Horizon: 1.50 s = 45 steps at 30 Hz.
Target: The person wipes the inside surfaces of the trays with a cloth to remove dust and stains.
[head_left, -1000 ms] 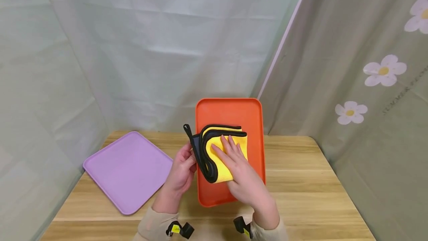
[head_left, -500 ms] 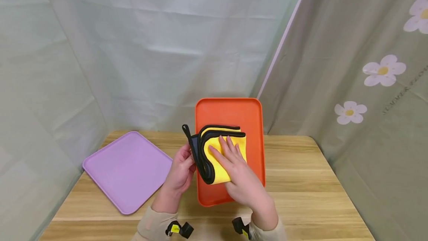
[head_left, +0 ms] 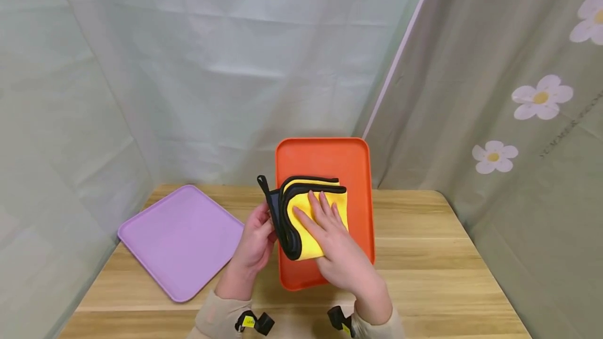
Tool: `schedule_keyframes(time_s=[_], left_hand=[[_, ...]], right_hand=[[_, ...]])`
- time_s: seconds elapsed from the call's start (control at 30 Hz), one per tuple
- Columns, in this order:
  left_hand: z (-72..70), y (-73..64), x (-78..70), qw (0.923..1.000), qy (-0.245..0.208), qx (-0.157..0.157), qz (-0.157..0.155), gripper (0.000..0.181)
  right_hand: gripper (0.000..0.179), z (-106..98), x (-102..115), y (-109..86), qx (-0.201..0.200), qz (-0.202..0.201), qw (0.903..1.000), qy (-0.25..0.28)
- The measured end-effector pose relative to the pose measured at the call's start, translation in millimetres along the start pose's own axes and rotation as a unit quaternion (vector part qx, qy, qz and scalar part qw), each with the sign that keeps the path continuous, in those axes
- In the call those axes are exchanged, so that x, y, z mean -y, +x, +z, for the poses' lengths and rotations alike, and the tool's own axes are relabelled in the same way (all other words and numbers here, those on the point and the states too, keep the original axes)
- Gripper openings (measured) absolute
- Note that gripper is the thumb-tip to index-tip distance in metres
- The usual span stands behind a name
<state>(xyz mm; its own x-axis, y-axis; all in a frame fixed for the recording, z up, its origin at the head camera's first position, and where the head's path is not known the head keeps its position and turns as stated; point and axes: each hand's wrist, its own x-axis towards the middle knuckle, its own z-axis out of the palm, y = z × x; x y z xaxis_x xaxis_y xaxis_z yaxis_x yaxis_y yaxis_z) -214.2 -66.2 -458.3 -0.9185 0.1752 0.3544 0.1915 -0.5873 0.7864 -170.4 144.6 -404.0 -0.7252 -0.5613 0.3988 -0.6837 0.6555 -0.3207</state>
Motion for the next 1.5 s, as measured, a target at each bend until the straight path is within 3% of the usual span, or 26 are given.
schedule_keyframes(time_s=[0.6, 1.03, 1.2, 1.5], left_hand=[[-1.2, 1.9, -0.5, 0.9999, 0.009, 0.000, 0.012, 0.035], [4.7, -4.7, -1.0, 0.9978, 0.020, -0.056, -0.029, 0.018], [4.6, -5.7, -0.2, 0.9977, 0.016, -0.058, -0.030, 0.018], [4.5, -2.1, -2.0, 0.9984, 0.015, -0.050, -0.023, 0.020]], right_hand=[[0.087, 1.9, 5.9, 3.4, 0.020, 0.013, 0.9997, -0.008], [0.084, 2.8, 9.5, -3.2, 0.035, 0.006, 0.9994, -0.006], [0.080, 5.1, 9.1, -2.9, 0.040, 0.004, 0.9991, -0.017], [0.097, 1.8, 4.9, -1.6, 0.038, 0.001, 0.9990, -0.025]])
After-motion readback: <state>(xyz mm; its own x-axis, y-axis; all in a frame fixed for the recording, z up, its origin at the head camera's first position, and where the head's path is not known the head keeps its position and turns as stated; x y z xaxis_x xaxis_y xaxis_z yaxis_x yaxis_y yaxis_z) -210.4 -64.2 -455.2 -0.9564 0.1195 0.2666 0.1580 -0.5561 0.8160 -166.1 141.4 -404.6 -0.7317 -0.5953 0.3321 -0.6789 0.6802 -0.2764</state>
